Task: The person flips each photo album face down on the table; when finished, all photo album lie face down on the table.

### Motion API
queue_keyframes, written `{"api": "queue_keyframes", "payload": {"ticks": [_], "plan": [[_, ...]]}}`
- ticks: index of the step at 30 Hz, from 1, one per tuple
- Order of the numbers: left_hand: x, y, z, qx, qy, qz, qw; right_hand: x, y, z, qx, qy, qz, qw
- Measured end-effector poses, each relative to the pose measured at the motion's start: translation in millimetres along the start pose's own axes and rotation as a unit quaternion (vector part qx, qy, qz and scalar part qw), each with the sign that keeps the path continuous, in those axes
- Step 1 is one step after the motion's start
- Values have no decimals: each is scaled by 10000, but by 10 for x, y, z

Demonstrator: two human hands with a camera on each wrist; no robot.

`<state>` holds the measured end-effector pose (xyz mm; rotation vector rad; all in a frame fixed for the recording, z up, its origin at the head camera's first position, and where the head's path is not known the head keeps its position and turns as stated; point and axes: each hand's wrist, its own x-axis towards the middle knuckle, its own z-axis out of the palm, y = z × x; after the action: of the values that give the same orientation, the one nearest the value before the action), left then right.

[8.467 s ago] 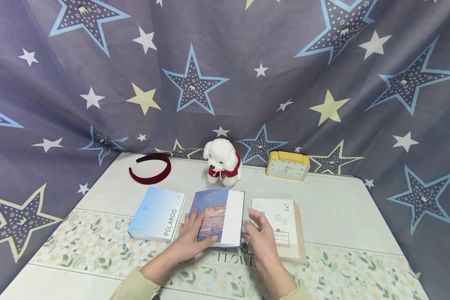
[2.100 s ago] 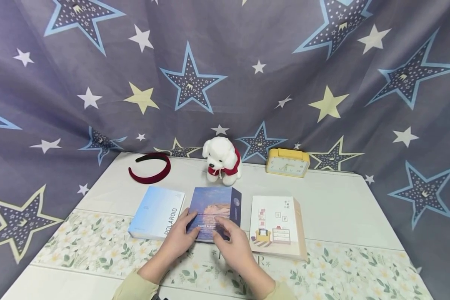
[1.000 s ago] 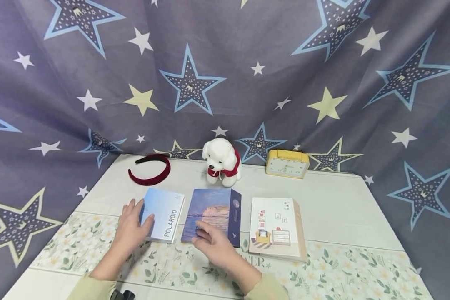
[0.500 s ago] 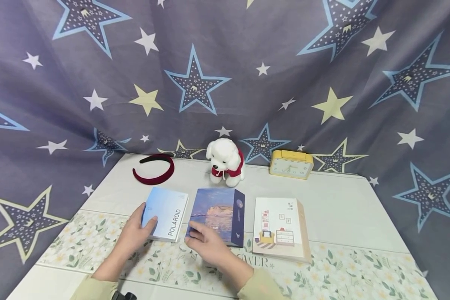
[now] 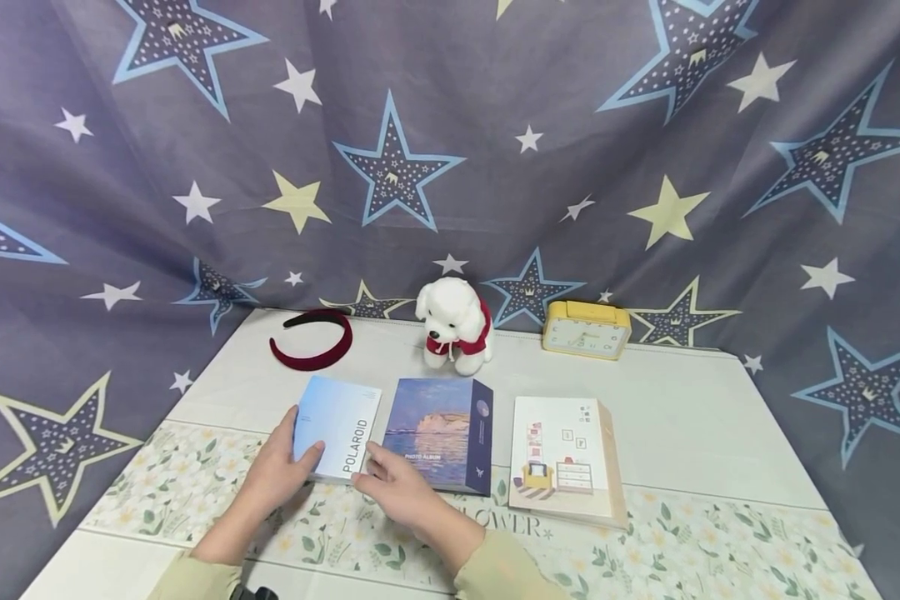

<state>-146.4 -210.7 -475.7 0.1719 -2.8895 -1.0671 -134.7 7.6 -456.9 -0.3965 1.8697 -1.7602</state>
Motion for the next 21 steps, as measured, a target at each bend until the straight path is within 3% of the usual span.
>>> {"api": "queue_keyframes", "payload": {"ticks": [14, 21], "plan": [[-2, -4, 27, 121, 135, -19, 9998, 78, -51, 218, 267, 10, 107, 9996], [1, 12, -24, 86, 14, -215, 9997, 93, -36, 290, 316, 284, 305, 9986]]}}
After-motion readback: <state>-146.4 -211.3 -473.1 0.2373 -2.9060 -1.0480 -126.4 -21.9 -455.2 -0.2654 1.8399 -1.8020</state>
